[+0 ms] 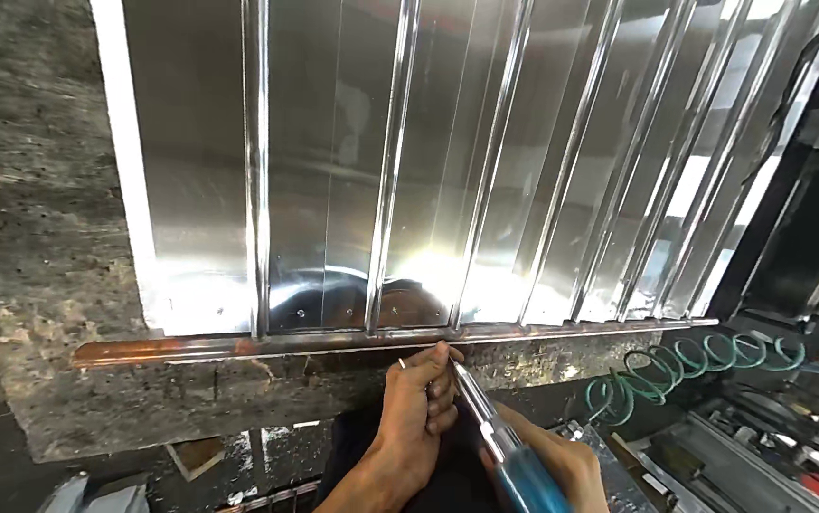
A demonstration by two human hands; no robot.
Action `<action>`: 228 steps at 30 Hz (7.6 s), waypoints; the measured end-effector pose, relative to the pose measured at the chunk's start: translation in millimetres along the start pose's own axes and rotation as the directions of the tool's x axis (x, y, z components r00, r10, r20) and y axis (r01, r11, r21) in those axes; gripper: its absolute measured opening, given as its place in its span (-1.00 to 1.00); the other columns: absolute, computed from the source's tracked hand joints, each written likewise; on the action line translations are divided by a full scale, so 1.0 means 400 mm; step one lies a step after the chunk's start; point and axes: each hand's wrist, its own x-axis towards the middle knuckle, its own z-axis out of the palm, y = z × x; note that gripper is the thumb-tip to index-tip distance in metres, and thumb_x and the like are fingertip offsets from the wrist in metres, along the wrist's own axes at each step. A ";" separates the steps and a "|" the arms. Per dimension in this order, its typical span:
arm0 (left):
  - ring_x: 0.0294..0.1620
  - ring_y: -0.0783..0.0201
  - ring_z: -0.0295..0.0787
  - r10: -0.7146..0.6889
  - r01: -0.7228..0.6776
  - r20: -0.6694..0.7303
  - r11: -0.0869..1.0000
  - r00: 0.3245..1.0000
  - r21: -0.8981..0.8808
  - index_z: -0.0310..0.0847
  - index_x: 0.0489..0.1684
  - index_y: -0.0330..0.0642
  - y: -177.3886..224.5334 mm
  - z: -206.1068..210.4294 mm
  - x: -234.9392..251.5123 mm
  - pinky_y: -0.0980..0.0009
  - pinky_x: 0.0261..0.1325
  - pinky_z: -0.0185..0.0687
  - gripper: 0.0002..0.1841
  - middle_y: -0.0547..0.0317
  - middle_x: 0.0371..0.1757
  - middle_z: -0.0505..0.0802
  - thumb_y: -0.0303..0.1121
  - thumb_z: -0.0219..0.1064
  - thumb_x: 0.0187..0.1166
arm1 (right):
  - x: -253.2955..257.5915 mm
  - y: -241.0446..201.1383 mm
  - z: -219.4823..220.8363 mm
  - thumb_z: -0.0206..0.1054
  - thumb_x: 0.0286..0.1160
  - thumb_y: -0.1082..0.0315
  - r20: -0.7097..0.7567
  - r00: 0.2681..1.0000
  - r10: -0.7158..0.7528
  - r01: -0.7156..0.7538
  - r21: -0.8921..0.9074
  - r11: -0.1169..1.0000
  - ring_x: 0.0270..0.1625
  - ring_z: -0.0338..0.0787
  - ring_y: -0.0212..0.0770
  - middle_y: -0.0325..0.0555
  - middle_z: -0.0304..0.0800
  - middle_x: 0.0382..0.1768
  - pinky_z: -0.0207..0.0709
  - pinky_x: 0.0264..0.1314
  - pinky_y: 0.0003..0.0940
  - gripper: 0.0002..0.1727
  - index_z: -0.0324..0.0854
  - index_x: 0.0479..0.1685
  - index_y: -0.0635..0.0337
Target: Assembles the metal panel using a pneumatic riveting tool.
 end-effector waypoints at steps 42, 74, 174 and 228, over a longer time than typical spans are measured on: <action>-0.64 0.15 0.73 0.456 -0.251 0.784 -0.772 0.421 0.584 0.86 0.17 -0.06 0.218 -0.120 -0.026 0.17 -0.64 0.56 -0.64 0.18 -0.59 0.80 -0.26 0.17 0.61 | 0.175 -0.011 0.035 0.41 0.05 -0.10 0.022 0.999 -0.043 0.045 -0.129 0.991 -0.12 0.88 -0.19 -0.29 0.91 -0.17 0.76 -0.20 -0.07 -0.52 0.85 -0.04 -0.10; -0.77 0.57 0.38 0.158 -0.581 0.568 0.376 0.808 0.722 0.80 -0.19 0.08 0.260 -0.038 -0.076 0.63 -0.73 0.32 -0.75 0.39 -0.60 0.69 0.02 0.50 0.49 | 0.129 0.048 -0.015 0.52 0.28 -0.06 0.003 1.000 0.014 -0.015 0.150 0.989 -0.16 0.86 -0.30 -0.25 0.88 -0.18 0.78 -0.18 -0.18 -0.65 0.84 -0.04 -0.13; -0.56 0.18 0.79 0.004 -0.677 0.783 -0.500 0.622 0.541 0.43 0.62 -0.35 -0.636 0.182 -0.008 0.10 -0.50 0.69 -0.26 0.12 -0.51 0.84 -0.33 0.43 0.31 | -0.361 0.503 -0.261 0.57 0.37 0.30 -0.249 0.967 -0.050 0.147 0.389 0.909 -0.19 0.88 -0.27 -0.05 0.91 -0.23 0.77 -0.14 -0.31 -0.70 0.77 0.02 0.23; -0.86 0.60 0.18 0.534 -0.634 0.348 0.593 0.771 0.497 0.77 -0.42 -0.24 -0.484 0.084 -0.068 0.64 -0.82 0.11 -0.75 0.43 -0.81 0.40 -0.38 0.25 0.67 | -0.395 0.433 -0.076 0.56 0.38 0.09 -0.222 0.972 -0.074 0.143 0.314 0.939 -0.34 0.93 -0.24 -0.09 0.98 -0.29 0.81 -0.29 -0.16 -0.56 0.85 0.16 0.16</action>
